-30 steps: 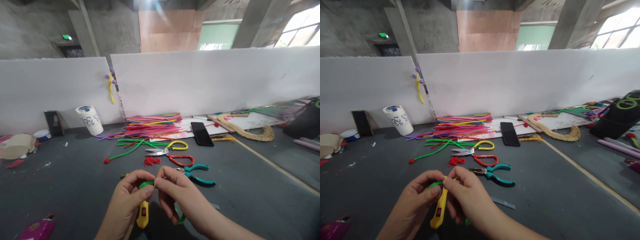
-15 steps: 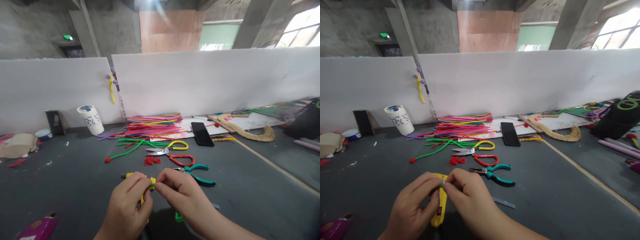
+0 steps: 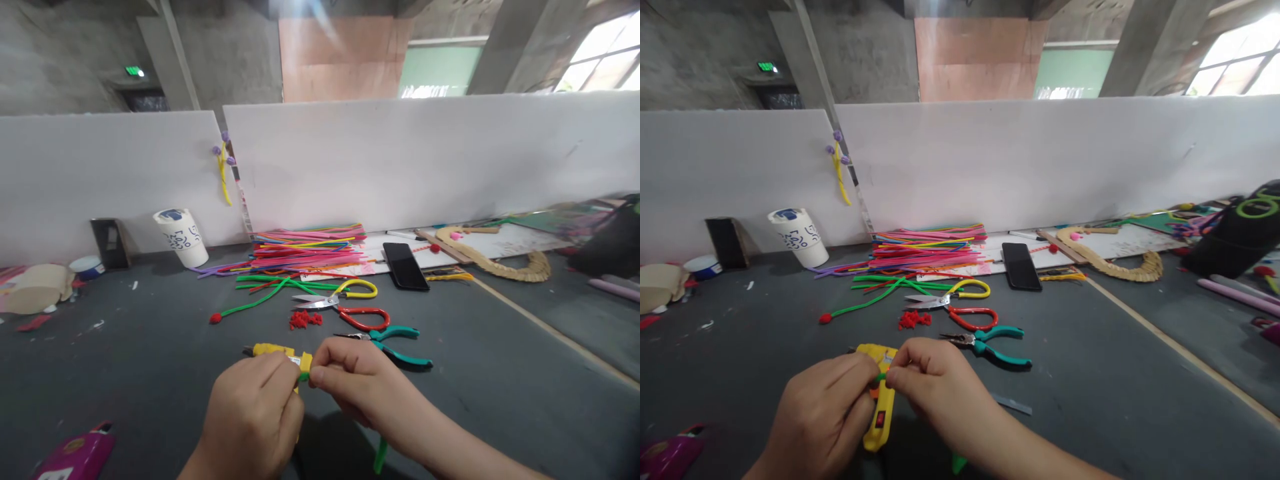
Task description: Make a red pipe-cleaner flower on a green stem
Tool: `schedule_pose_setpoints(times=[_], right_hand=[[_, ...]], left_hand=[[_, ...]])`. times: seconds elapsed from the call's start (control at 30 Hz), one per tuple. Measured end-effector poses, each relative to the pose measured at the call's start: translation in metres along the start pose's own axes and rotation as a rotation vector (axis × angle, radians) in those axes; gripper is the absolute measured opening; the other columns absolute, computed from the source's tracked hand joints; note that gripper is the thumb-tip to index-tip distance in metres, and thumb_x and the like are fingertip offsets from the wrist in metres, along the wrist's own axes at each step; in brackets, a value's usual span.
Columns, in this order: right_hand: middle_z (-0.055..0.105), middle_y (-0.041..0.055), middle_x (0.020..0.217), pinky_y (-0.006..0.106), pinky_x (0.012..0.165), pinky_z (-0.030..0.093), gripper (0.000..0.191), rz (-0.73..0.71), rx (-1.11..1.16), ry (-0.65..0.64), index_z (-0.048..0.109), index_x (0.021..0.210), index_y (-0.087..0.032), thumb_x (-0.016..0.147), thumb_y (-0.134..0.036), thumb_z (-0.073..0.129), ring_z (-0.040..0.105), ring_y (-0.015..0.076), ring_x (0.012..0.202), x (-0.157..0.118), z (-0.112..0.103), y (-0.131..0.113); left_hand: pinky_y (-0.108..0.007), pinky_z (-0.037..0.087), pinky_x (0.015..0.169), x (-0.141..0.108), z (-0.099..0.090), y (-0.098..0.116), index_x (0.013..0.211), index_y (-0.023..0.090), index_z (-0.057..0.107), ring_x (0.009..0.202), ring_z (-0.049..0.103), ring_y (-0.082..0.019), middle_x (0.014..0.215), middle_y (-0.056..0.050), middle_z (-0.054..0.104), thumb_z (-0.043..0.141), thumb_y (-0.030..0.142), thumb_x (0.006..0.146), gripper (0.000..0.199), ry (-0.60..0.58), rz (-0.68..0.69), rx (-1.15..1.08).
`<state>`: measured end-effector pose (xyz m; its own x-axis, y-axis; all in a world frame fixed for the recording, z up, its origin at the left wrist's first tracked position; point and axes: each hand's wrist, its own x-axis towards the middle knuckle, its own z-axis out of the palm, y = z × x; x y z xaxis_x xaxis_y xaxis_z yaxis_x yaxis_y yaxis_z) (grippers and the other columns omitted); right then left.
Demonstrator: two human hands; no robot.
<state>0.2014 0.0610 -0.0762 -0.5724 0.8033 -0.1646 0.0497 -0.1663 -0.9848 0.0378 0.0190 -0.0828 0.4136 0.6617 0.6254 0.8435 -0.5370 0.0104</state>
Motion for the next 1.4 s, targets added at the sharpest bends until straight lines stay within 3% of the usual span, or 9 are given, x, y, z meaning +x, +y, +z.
schedule_pose_setpoints(times=[0.23,0.33,0.43,0.53,0.7,0.83,1.03,1.27,1.4], right_hand=[[0.031,-0.014,0.037,0.02,0.035,0.011,0.023,0.055,0.073,-0.012,0.05,0.063,-0.019,0.07,-0.036,0.064,0.02,0.003,0.033,0.001,-0.006,-0.004],[0.03,-0.014,0.034,0.02,0.035,0.009,0.022,0.074,0.065,-0.006,0.05,0.064,-0.02,0.072,-0.038,0.06,0.017,0.0031,0.031,0.001,-0.011,-0.008],[0.032,-0.0136,0.033,0.02,0.034,0.01,0.019,0.09,0.046,-0.033,0.05,0.066,-0.02,0.075,-0.037,0.055,0.018,0.004,0.029,0.001,-0.014,-0.007],[0.034,-0.0123,0.034,0.019,0.034,0.016,0.017,0.088,-0.013,-0.056,0.05,0.067,-0.021,0.077,-0.034,0.051,0.023,0.0058,0.029,0.002,-0.014,-0.003],[0.053,-0.0046,0.057,0.021,0.052,0.031,0.007,-0.096,-0.265,0.029,0.06,0.07,-0.018,0.075,-0.017,0.054,0.046,0.0104,0.055,0.002,-0.012,0.002],[0.057,-0.0026,0.067,0.023,0.059,0.032,0.019,-0.324,-0.6,0.028,0.066,0.081,-0.019,0.082,-0.012,0.048,0.048,0.0116,0.062,0.001,-0.011,0.001],[0.046,-0.0057,0.056,0.021,0.051,0.03,0.017,-0.213,-0.491,0.017,0.06,0.068,-0.018,0.08,-0.013,0.049,0.042,0.01,0.053,0.003,-0.013,0.001],[0.044,-0.0067,0.048,0.018,0.04,0.03,0.016,-0.081,-0.349,-0.032,0.064,0.074,-0.017,0.075,-0.015,0.049,0.041,0.0082,0.041,0.005,-0.018,0.0],[0.043,-0.0071,0.046,0.018,0.039,0.03,0.014,-0.04,-0.283,-0.034,0.064,0.073,-0.017,0.073,-0.018,0.05,0.039,0.0081,0.04,0.005,-0.018,-0.002]], left_hand=[[-0.031,0.039,0.041,0.002,0.0,-0.001,0.064,0.018,0.061,0.04,0.057,-0.018,0.05,-0.004,0.061,0.043,0.006,0.078,0.025,-0.018,0.052,0.01],[-0.025,0.048,0.049,0.001,0.005,0.001,0.083,0.017,0.063,0.05,0.066,-0.016,0.062,-0.002,0.07,0.05,0.01,0.083,0.015,0.002,-0.094,-0.2],[-0.019,0.051,0.056,-0.003,0.009,0.001,0.089,0.021,0.061,0.058,0.069,-0.014,0.071,0.0,0.074,0.062,0.016,0.083,0.007,0.058,-0.25,-0.313],[-0.021,0.052,0.059,-0.009,0.011,-0.002,0.086,0.02,0.063,0.062,0.072,-0.016,0.072,-0.003,0.076,0.063,0.017,0.084,0.004,0.101,-0.192,-0.24],[-0.027,0.055,0.078,-0.013,0.016,-0.009,0.104,0.014,0.062,0.08,0.076,-0.023,0.087,-0.012,0.08,0.06,0.012,0.086,0.019,0.18,0.027,-0.108],[-0.028,0.056,0.078,-0.009,0.016,-0.011,0.099,0.01,0.064,0.08,0.075,-0.024,0.087,-0.016,0.079,0.056,0.008,0.086,0.015,0.1,0.049,-0.137],[-0.03,0.057,0.072,-0.006,0.012,-0.014,0.094,0.011,0.069,0.077,0.073,-0.023,0.088,-0.015,0.076,0.054,0.009,0.085,0.018,0.024,0.026,-0.142],[-0.027,0.053,0.069,0.0,0.006,-0.019,0.089,0.016,0.068,0.075,0.067,-0.018,0.083,-0.009,0.071,0.049,0.01,0.088,0.02,-0.104,-0.033,-0.369],[-0.024,0.051,0.068,0.0,0.002,-0.02,0.09,0.014,0.069,0.073,0.065,-0.017,0.08,-0.008,0.069,0.048,0.012,0.09,0.021,-0.116,-0.09,-0.465]])
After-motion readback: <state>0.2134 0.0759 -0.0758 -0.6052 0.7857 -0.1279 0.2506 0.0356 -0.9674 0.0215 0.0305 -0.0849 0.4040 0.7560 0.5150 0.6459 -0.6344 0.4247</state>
